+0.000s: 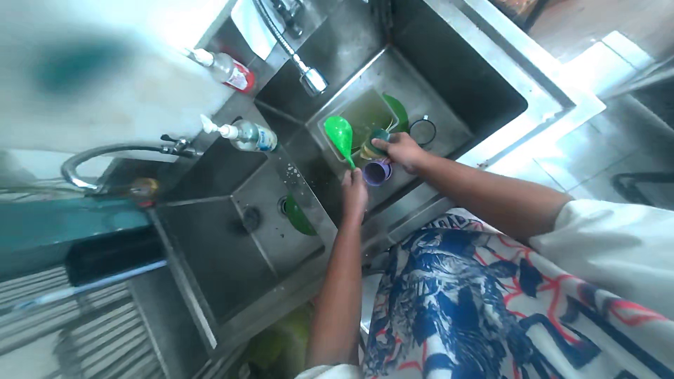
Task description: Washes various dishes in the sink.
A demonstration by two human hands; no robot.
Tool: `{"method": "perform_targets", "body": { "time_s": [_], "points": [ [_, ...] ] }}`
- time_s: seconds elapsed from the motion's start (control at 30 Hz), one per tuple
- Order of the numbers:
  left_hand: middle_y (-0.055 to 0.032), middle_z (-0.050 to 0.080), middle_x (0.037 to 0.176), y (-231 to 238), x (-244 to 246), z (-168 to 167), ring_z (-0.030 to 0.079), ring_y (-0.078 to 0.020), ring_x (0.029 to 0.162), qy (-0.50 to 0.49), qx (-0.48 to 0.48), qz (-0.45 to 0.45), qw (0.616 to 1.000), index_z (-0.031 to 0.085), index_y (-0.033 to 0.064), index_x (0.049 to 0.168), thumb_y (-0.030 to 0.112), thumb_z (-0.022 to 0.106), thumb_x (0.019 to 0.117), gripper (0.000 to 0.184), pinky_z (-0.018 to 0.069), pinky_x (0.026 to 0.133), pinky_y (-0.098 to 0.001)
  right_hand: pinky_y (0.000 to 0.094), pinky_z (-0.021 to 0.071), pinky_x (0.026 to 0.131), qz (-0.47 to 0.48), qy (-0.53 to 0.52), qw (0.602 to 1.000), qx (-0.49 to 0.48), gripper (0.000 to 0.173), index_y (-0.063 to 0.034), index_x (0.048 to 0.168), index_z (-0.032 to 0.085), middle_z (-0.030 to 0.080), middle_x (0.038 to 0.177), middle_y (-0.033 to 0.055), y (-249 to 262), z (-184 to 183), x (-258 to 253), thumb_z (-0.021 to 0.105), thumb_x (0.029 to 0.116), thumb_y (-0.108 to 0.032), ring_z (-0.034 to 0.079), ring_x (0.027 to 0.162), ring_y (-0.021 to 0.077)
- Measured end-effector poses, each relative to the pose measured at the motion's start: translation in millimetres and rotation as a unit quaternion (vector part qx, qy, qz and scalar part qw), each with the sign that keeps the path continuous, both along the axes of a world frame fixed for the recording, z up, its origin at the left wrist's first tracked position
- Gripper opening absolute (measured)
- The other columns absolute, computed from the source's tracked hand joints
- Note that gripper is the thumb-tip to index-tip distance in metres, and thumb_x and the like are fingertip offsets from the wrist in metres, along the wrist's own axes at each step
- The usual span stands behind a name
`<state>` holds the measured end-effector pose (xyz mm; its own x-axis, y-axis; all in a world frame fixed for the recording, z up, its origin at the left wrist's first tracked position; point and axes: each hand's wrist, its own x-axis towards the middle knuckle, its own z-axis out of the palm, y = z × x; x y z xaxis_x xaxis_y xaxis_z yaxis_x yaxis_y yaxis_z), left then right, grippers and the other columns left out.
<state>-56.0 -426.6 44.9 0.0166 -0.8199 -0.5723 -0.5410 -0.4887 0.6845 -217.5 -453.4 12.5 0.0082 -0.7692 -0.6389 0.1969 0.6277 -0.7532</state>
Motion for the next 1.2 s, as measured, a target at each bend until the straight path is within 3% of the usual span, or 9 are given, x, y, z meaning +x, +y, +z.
{"method": "perform_targets", "body": {
  "time_s": [0.13,0.3,0.4,0.5,0.63,0.83,0.97,1.07,1.2],
  "points": [
    [-0.0218,0.065,0.094,4.5,-11.1,8.0,0.065,-0.0336,0.088,-0.139,-0.049,-0.155,0.977,0.062,-0.0027,0.118,0.026,0.037,0.1128,0.039,0.0526,0.083,-0.0536,0.0364,0.0598,0.078,0.026,-0.035,0.999,0.021,0.048,0.004,0.13,0.058,0.068,0.109,0.0175,-4.3,0.2,8.2,0.062,0.1048,-0.037,0.07,0.085,0.0203],
    [-0.0227,0.067,0.088,4.8,-12.0,7.9,0.07,-0.0372,0.088,-0.243,-0.097,-0.292,0.92,0.062,-0.006,0.109,0.022,0.035,0.112,0.039,0.0557,0.081,-0.0537,0.0282,0.0551,0.06,-0.035,-0.021,0.995,0.087,0.034,0.0013,0.115,0.062,0.064,0.087,0.0082,-19.0,-3.1,17.2,0.062,0.104,-0.031,0.061,0.062,0.0119],
    [-0.0245,0.068,0.095,0.4,-5.1,17.1,0.07,-0.0396,0.096,-0.287,-0.072,-0.36,0.885,0.062,-0.0054,0.113,0.025,0.033,0.1123,0.042,0.0552,0.085,-0.0553,0.0337,0.0552,0.066,-0.027,0.062,0.996,0.059,0.033,0.0021,0.114,0.064,0.065,0.089,0.0104,-33.8,-13.9,1.6,0.064,0.1024,-0.029,0.062,0.067,0.0151],
    [-0.026,0.068,0.097,-1.2,1.3,23.0,0.07,-0.0413,0.098,-0.302,-0.076,-0.361,0.879,0.062,-0.0061,0.112,0.024,0.034,0.1124,0.041,0.0546,0.086,-0.0566,0.0418,0.0571,0.078,0.007,0.092,0.995,0.032,0.038,0.0044,0.12,0.063,0.067,0.103,0.0176,-47.8,-19.3,-15.7,0.068,0.1012,-0.028,0.066,0.082,0.0231],
    [-0.0242,0.07,0.103,2.3,-15.0,14.8,0.07,-0.0393,0.103,-0.345,-0.042,-0.33,0.878,0.062,-0.0028,0.117,0.028,0.03,0.1131,0.044,0.0552,0.088,-0.055,0.0302,0.0549,0.063,-0.027,-0.021,0.991,0.13,0.039,0.0002,0.129,0.057,0.063,0.095,0.0105,-33.3,-20.0,10.6,0.06,0.1054,-0.031,0.061,0.068,0.0145],
    [-0.0266,0.068,0.105,-3.2,2.6,7.6,0.068,-0.0411,0.105,-0.297,-0.021,-0.368,0.881,0.062,-0.0041,0.119,0.027,0.031,0.1134,0.044,0.0537,0.091,-0.0567,0.0335,0.0543,0.069,-0.056,-0.062,0.983,0.162,0.034,0.0001,0.125,0.06,0.063,0.101,0.0119,-22.6,-21.8,29.5,0.066,0.1008,-0.023,0.061,0.077,0.0176],
    [-0.0268,0.067,0.099,-15.5,32.4,20.1,0.068,-0.0427,0.099,-0.268,-0.044,-0.412,0.87,0.062,-0.0054,0.112,0.025,0.034,0.1128,0.042,0.0532,0.088,-0.0592,0.0398,0.0571,0.082,-0.003,-0.016,0.996,0.084,0.04,0.0016,0.132,0.056,0.064,0.115,0.0165,-40.8,-22.3,9.9,0.069,0.0977,-0.016,0.065,0.095,0.023],
    [-0.0265,0.067,0.089,-15.2,57.1,30.4,0.069,-0.0434,0.091,-0.253,-0.065,-0.451,0.854,0.063,-0.0073,0.104,0.022,0.038,0.1116,0.04,0.0542,0.083,-0.06,0.0459,0.0563,0.09,0.144,0.066,0.984,-0.077,0.032,0.005,0.121,0.064,0.069,0.109,0.0191,-52.1,-33.1,-18.3,0.074,0.0936,-0.01,0.068,0.097,0.0255],
    [-0.023,0.066,0.08,-13.1,72.5,37.8,0.07,-0.042,0.081,-0.252,-0.089,-0.517,0.813,0.064,-0.0052,0.098,0.021,0.042,0.1103,0.036,0.0553,0.074,-0.0589,0.0456,0.0557,0.089,0.412,0.154,0.848,-0.296,0.018,0.0037,0.107,0.071,0.072,0.097,0.0162,-65.0,-28.6,-32.6,0.076,0.0896,-0.001,0.069,0.089,0.0241]
  ]
}}
